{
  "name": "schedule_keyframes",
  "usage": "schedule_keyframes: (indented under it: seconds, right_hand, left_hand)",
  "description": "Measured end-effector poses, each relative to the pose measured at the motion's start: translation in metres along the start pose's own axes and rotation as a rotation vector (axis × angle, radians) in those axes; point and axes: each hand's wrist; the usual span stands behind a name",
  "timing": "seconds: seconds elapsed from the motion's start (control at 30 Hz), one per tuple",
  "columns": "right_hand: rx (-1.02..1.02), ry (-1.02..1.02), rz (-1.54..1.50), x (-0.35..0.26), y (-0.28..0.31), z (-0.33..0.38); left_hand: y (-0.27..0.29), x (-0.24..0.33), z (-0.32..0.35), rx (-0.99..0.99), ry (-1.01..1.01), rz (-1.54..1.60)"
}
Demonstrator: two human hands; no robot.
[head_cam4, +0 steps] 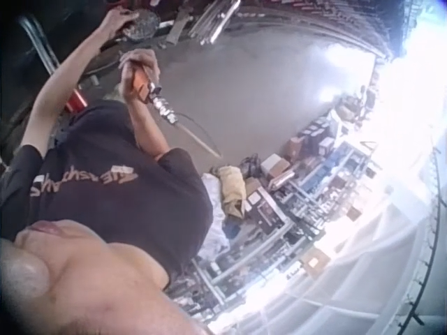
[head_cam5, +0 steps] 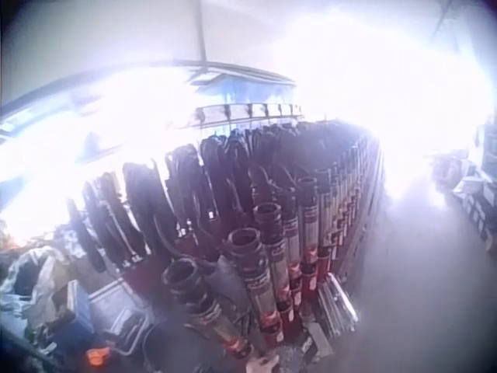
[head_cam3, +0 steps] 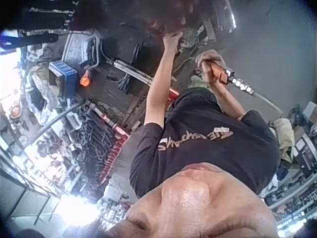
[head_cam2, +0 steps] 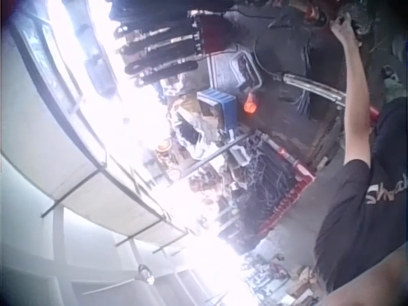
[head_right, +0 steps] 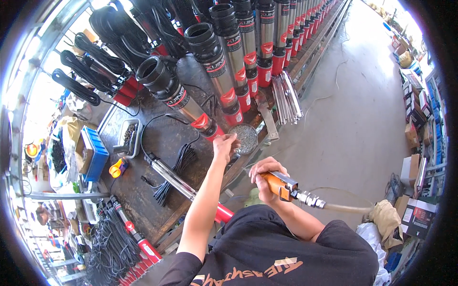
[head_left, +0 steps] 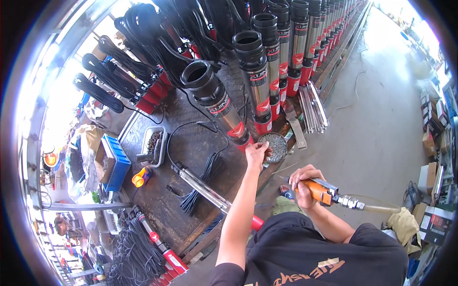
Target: The person assembles metal components onto cylindrical pumps using an air-powered screwdriver and hands, then organizes the finished pumps into rows on a workbench.
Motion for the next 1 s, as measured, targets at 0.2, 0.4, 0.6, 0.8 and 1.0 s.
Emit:
schedule_keyframes:
  seconds: [0.2, 0.4, 0.6, 0.8, 1.0]
  right_hand:
    - [-0.028, 0.005, -0.154, 0.015, -0.036, -0.013]
    - [-0.111, -0.075, -0.244, 0.029, -0.084, -0.002]
    - [-0.208, -0.187, -0.296, 0.041, -0.104, 0.025]
    - [-0.323, -0.320, -0.307, 0.058, -0.107, 0.062]
    - [-0.707, -0.426, -0.004, 0.098, -0.103, 0.099]
  left_hand:
    - [0.048, 0.009, 0.115, -0.320, 0.097, 0.892]
    - [0.075, 0.020, 0.199, -0.333, -0.065, 1.074]
    - [0.095, -0.003, 0.233, -0.122, -0.099, 1.195]
    - [0.107, -0.041, 0.245, 0.033, 0.006, 1.369]
    - [0.136, -0.097, 0.222, 0.294, 0.155, 1.326]
Point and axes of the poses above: each hand's wrist, its own z-axis away from the middle knuckle, its own y-axis out of the back of the hand, x = y × z, and after that the axes turned 2 degrees about -z, right-handed
